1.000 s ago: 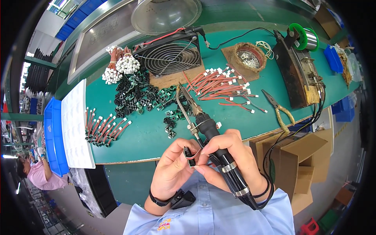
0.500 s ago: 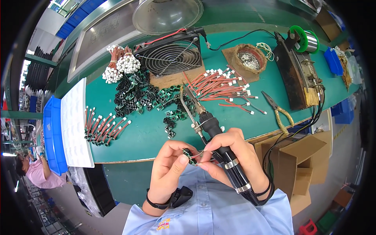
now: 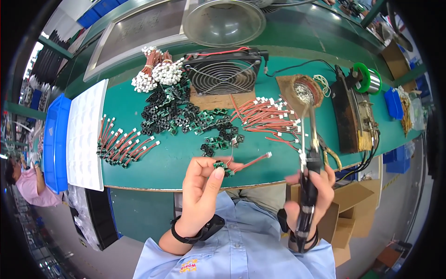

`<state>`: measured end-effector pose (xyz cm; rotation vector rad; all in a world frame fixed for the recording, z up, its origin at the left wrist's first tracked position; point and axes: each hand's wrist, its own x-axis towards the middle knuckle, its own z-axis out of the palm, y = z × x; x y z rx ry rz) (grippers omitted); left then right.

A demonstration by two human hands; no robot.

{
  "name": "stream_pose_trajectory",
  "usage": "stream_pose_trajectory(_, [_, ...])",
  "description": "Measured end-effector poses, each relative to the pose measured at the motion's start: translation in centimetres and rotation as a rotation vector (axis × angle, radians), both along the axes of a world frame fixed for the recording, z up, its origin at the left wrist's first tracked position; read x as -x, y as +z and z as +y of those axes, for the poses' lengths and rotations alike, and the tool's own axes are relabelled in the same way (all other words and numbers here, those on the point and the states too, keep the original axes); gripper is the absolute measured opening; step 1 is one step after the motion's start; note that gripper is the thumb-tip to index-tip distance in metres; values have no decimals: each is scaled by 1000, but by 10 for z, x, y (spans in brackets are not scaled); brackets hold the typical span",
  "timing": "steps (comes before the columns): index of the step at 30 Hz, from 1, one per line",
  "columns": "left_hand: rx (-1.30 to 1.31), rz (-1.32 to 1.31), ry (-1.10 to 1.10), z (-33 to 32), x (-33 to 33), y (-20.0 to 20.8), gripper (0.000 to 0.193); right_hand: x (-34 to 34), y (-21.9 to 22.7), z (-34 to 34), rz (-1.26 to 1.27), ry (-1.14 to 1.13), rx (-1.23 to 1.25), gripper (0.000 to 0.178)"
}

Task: The person solders wires to circuit boards using a soldering iron and then cleans the iron tip in a container. They use pliers to trim the soldered wire ends before placing the finished components onto the work surface.

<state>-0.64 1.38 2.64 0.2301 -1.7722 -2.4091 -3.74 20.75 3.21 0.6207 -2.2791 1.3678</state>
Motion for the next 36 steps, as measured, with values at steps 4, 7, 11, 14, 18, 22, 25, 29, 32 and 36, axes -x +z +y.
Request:
stream_pose_trajectory(4, [37, -1, 73, -1, 9, -1, 12, -20, 1, 11, -13, -2, -158, 47])
stream_pose_trajectory(7, [9, 39, 115, 1, 9, -5, 11, -26, -4, 16, 43, 158, -283, 48])
stream_pose_trajectory(11, [58, 68, 107, -2, 9, -12, 12, -27, -2, 15, 33, 276, -331, 46])
stream_pose_trajectory(14, [54, 43, 133, 1, 11, -8, 11, -26, -2, 13, 17, 293, -325, 43])
stream_pose_trajectory(18, [82, 78, 115, -1, 9, -13, 12, -25, -2, 11, 26, 286, -318, 41])
stream_pose_trajectory(22, [83, 72, 132, 0, 9, -14, 11, -24, -2, 9, 22, 284, -307, 40])
stream_pose_trajectory(25, [73, 70, 120, 2, 9, -14, 11, -24, -2, 9, 20, 284, -307, 41])
stream_pose_trajectory(29, [87, 74, 116, 3, 9, -14, 11, -25, -3, 10, 24, 282, -299, 41])
stream_pose_trajectory(32, [110, 78, 120, 3, 8, -15, 11, -25, -2, 11, 15, 283, -306, 41])
stream_pose_trajectory(36, [162, 76, 122, 3, 7, -15, 12, -26, -1, 13, 20, 284, -309, 42])
